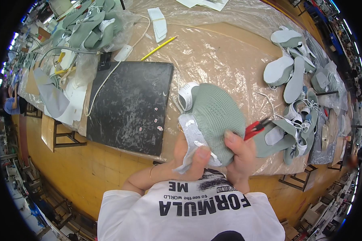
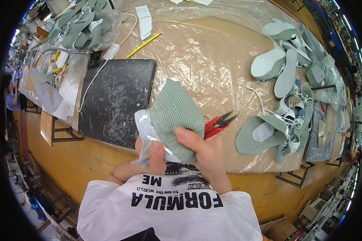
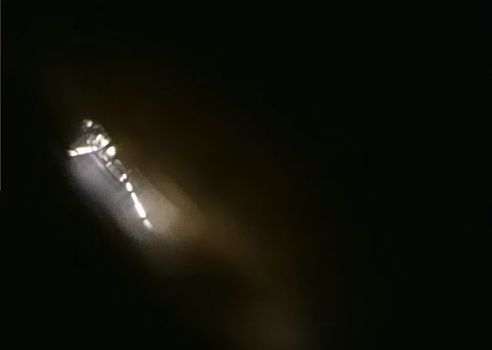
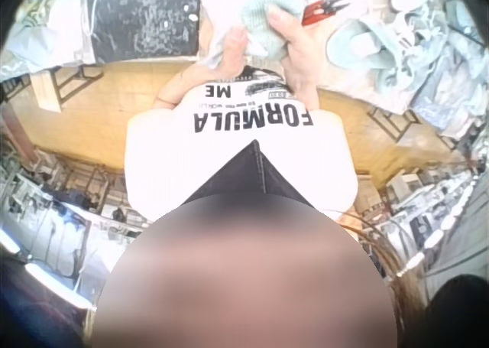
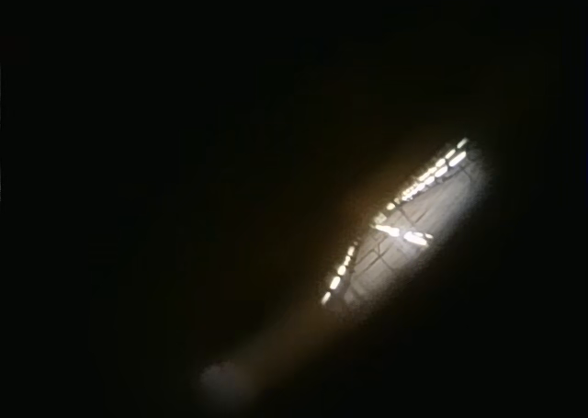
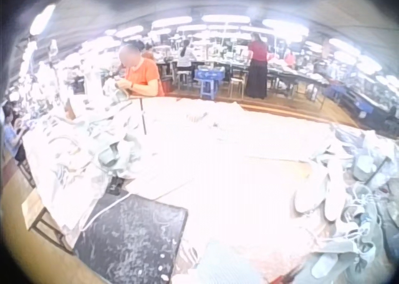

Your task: The person uses red-handled scissors to trim excess fabric and plastic from the upper of a light green shoe. They repeatedly cut small sections, rotate the shoe, and remove cut pieces, working around the collar and tongue area.

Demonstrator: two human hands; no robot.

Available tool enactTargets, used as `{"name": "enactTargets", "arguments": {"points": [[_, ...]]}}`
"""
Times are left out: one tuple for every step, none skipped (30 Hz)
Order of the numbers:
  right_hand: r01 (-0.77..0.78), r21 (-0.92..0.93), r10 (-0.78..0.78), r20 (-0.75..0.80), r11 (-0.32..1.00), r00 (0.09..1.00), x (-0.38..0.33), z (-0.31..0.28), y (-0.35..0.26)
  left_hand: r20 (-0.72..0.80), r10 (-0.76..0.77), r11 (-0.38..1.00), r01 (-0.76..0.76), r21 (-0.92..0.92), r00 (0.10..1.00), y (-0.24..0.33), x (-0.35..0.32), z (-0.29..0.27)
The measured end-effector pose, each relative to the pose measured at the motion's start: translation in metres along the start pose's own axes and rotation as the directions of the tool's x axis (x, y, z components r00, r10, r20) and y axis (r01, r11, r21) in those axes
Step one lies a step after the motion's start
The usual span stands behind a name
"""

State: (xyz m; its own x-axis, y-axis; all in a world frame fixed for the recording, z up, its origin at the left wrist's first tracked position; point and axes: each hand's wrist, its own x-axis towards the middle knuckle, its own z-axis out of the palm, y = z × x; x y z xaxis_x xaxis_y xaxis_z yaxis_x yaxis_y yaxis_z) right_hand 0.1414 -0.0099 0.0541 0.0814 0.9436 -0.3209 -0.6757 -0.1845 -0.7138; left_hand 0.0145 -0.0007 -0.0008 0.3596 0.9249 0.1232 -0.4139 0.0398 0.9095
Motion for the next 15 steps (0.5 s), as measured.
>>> {"name": "enactTargets", "arguments": {"points": [[-0.027, 0.021, 0.027, 0.013, 0.999, 1.000, 0.002, -0.002, 0.003, 0.003, -0.007, 0.999, 0.007, -0.032, 1.000, -0.002, 0.001, -0.001], [-0.022, 0.000, 0.022, 0.019, 1.000, 1.000, 0.006, -0.004, 0.005, 0.006, 0.007, 1.000, -0.007, -0.001, 1.000, -0.005, 0.003, -0.003], [-0.017, -0.021, 0.017, 0.025, 1.000, 1.000, 0.011, -0.006, 0.008, 0.007, 0.024, 0.999, -0.024, 0.027, 1.000, -0.007, 0.004, -0.007], [0.020, -0.083, -0.018, 0.024, 0.996, 1.000, 0.016, -0.007, 0.009, 0.012, -0.014, 0.998, 0.013, 0.065, 1.000, -0.009, 0.005, -0.012], [0.045, -0.151, -0.041, 0.029, 0.988, 0.999, 0.022, -0.010, 0.006, -0.020, 0.045, 0.995, -0.043, 0.088, 0.999, -0.012, 0.006, -0.018], [0.182, -0.086, -0.180, 0.036, 0.980, 0.983, 0.025, -0.011, 0.004, -0.043, 0.048, 0.992, -0.043, 0.118, 0.998, -0.014, 0.006, -0.027], [0.311, -0.031, -0.310, 0.039, 0.950, 0.950, 0.030, -0.014, -0.005, -0.060, 0.051, 0.989, -0.043, 0.141, 0.997, -0.016, 0.007, -0.035], [0.428, -0.058, -0.425, 0.049, 0.902, 0.904, 0.030, -0.015, -0.014, -0.068, 0.055, 0.986, -0.044, 0.159, 0.996, -0.019, 0.007, -0.044], [0.492, 0.075, -0.497, 0.128, 0.868, 0.858, 0.029, -0.015, -0.024, -0.071, 0.057, 0.984, -0.044, 0.172, 0.996, -0.022, 0.006, -0.051], [0.513, 0.228, -0.557, 0.226, 0.828, 0.799, 0.021, -0.015, -0.034, -0.069, 0.053, 0.983, -0.040, 0.181, 0.996, -0.027, 0.006, -0.055], [0.435, 0.287, -0.518, 0.376, 0.854, 0.768, 0.014, -0.013, -0.043, -0.107, -0.007, 0.978, 0.029, 0.208, 0.994, -0.030, 0.003, -0.055], [0.373, 0.377, -0.521, 0.461, 0.848, 0.719, 0.004, -0.010, -0.050, -0.143, -0.067, 0.968, 0.100, 0.231, 0.987, -0.033, 0.002, -0.054], [0.331, 0.463, -0.548, 0.486, 0.822, 0.681, -0.004, -0.005, -0.052, -0.188, -0.118, 0.942, 0.169, 0.288, 0.975, -0.033, 0.000, -0.050], [0.280, 0.543, -0.575, 0.506, 0.792, 0.643, -0.013, 0.002, -0.051, -0.232, -0.168, 0.909, 0.241, 0.340, 0.958, -0.031, -0.002, -0.046], [0.261, 0.618, -0.616, 0.473, 0.741, 0.629, -0.020, 0.008, -0.046, -0.243, -0.150, 0.880, 0.242, 0.408, 0.958, -0.029, -0.002, -0.041]]}}
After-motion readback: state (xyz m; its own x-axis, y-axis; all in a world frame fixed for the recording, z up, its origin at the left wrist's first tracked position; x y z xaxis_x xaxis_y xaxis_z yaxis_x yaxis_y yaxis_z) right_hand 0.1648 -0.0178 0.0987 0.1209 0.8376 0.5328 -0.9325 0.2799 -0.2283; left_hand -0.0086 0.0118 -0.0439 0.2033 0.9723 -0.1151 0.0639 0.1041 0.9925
